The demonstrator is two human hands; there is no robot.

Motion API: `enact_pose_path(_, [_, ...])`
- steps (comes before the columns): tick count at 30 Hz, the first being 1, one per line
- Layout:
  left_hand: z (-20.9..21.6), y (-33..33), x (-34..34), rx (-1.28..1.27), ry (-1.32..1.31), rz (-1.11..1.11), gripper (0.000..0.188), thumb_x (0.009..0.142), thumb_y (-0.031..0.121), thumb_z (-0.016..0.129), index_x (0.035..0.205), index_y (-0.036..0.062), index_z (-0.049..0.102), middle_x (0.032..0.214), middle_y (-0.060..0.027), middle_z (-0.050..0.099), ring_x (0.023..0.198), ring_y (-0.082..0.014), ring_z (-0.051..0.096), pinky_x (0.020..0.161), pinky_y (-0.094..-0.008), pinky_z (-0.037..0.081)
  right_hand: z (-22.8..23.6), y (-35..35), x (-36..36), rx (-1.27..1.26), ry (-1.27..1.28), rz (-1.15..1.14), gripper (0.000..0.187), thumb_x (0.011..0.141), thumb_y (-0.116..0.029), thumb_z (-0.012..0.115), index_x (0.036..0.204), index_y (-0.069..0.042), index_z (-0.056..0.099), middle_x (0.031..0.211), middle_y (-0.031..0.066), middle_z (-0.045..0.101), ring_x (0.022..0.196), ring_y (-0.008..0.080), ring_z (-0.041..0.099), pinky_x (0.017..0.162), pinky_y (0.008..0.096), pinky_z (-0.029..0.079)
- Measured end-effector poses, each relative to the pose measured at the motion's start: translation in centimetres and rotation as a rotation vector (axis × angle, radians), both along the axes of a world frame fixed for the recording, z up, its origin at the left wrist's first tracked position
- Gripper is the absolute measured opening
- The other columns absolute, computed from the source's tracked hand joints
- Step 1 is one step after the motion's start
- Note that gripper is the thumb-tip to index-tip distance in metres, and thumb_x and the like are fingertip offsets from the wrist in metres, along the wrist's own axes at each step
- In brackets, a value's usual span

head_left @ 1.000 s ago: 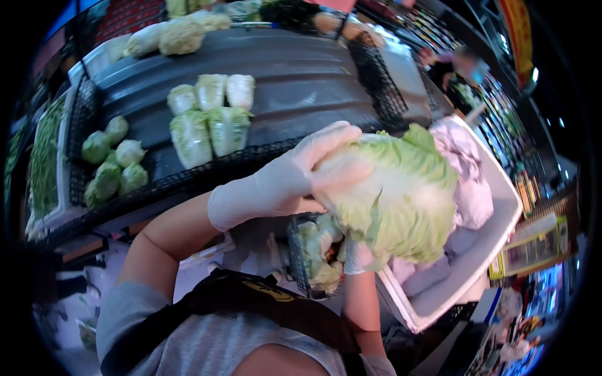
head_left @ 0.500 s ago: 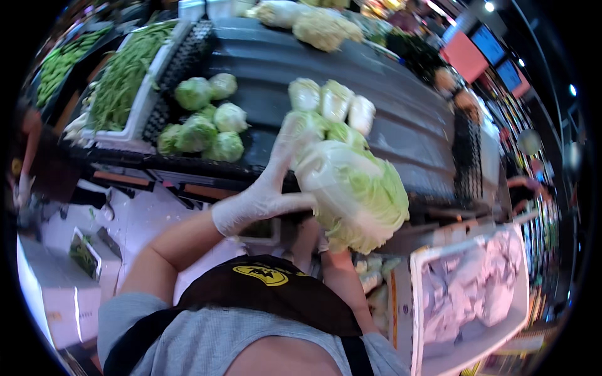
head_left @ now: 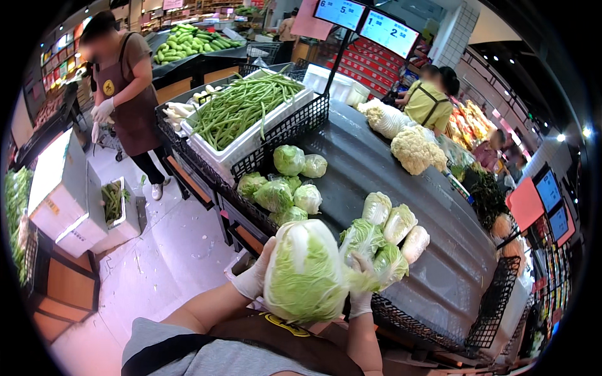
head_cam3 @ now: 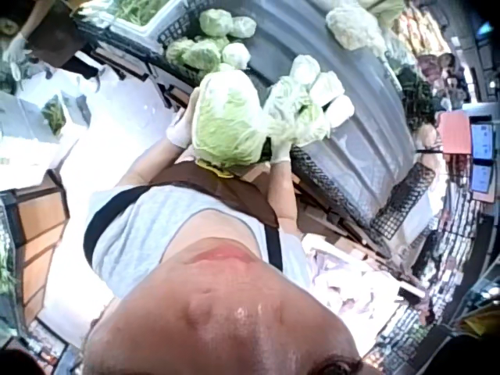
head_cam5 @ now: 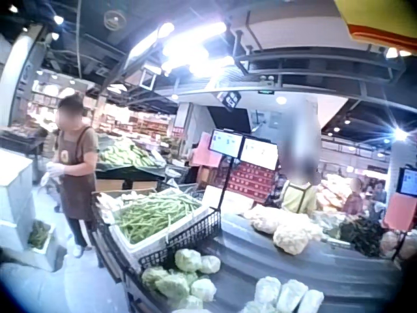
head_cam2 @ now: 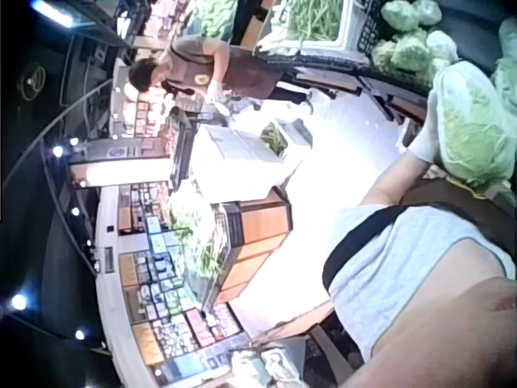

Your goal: The person trims the outer leaves of cabbages using a knife, places them onto a metal shelf, and luego removes cabbages from a white foam crate.

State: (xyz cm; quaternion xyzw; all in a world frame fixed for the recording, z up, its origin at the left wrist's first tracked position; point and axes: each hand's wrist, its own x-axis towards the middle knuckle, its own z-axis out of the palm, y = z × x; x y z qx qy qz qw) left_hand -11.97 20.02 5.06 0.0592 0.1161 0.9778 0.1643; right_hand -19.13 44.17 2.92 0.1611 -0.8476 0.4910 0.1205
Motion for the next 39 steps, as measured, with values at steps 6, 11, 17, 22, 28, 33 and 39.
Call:
enact_pose_path(6, [-1.0,-2.1,-0.4,-0.169,-0.101,-0.096,0.066,0.082,0.05,0.063,0.129,0.0064,0.049,0.123,-0.0108,0.058,0.111,-0.0234,0.056,0.098,-0.0393,0.044,-0.1,0.3,2.3,-0.773,-1.031,0.409,0.068,0.097,-0.054,0.026,0.126,0.004,0.048,0.127,0.0157,0.051,0.118,0.0272,0.05,0.098,0.0422,0.041])
enact_pose_path(11, [-0.2,-2.9,-1.7,-0.55,-0.205,-0.097,0.05,0.09,0.037,0.057,0.128,0.0041,0.05,0.123,-0.0107,0.058,0.11,-0.0212,0.057,0.097,-0.0357,0.044,-0.5,-3.3,2.9,-0.947,-1.202,0.538,0.08,0.093,-0.063,0.022,0.135,0.003,0.04,0.132,0.0147,0.049,0.12,0.0282,0.048,0.102,0.0395,0.038])
enact_pose_path(17, [1.9,-1.0,-3.0,-0.656,-0.281,-0.277,0.049,0.091,0.041,0.058,0.12,0.0026,0.057,0.114,-0.0095,0.063,0.099,-0.0143,0.062,0.088,-0.0292,0.049,-2.2,-6.1,5.9,-1.237,-1.229,0.506,0.078,0.089,-0.069,0.024,0.143,-0.013,0.03,0.144,0.0113,0.037,0.128,0.0271,0.041,0.107,0.0433,0.034])
enact_pose_path(22, [1.9,-0.7,-5.0,-1.111,-0.221,-0.371,0.059,0.096,0.049,0.041,0.131,0.002,0.045,0.129,-0.0093,0.053,0.116,-0.0192,0.052,0.093,-0.0312,0.044,-6.1,-5.7,6.2,-1.616,-1.183,0.71,0.077,0.091,-0.067,0.022,0.145,-0.013,0.023,0.144,0.0111,0.035,0.131,0.0287,0.037,0.106,0.0471,0.033])
enact_pose_path(28, [1.9,-4.3,-0.6,-1.254,-0.045,-0.071,0.08,0.09,0.061,0.041,0.145,0.0061,0.026,0.15,-0.0174,0.021,0.139,-0.0271,0.019,0.109,-0.0382,0.023,-5.3,-5.0,4.7,-1.624,-1.129,0.715,0.071,0.093,-0.062,0.027,0.143,-0.012,0.028,0.142,0.0105,0.037,0.128,0.0285,0.039,0.105,0.0463,0.035])
enact_pose_path(33, [5.6,-3.3,2.7,-1.9,0.428,0.525,0.099,0.074,0.053,0.069,0.143,-0.0003,0.022,0.15,-0.0237,0.016,0.141,-0.0333,0.01,0.113,-0.0391,0.01,-4.8,-4.7,4.0,-1.617,-1.102,0.672,0.069,0.094,-0.06,0.029,0.143,-0.011,0.029,0.142,0.0106,0.037,0.127,0.0279,0.04,0.105,0.0453,0.035])
enact_pose_path(39, [1.4,-0.4,2.4,-0.925,0.105,0.087,0.109,0.068,0.037,0.08,0.145,-0.0012,0.013,0.141,-0.0119,0.037,0.129,-0.0218,0.036,0.108,-0.0334,0.028,-4.0,-5.0,3.7,-1.572,-1.114,0.601,0.067,0.095,-0.057,0.031,0.142,-0.01,0.03,0.142,0.0106,0.038,0.126,0.0273,0.041,0.104,0.0441,0.036])
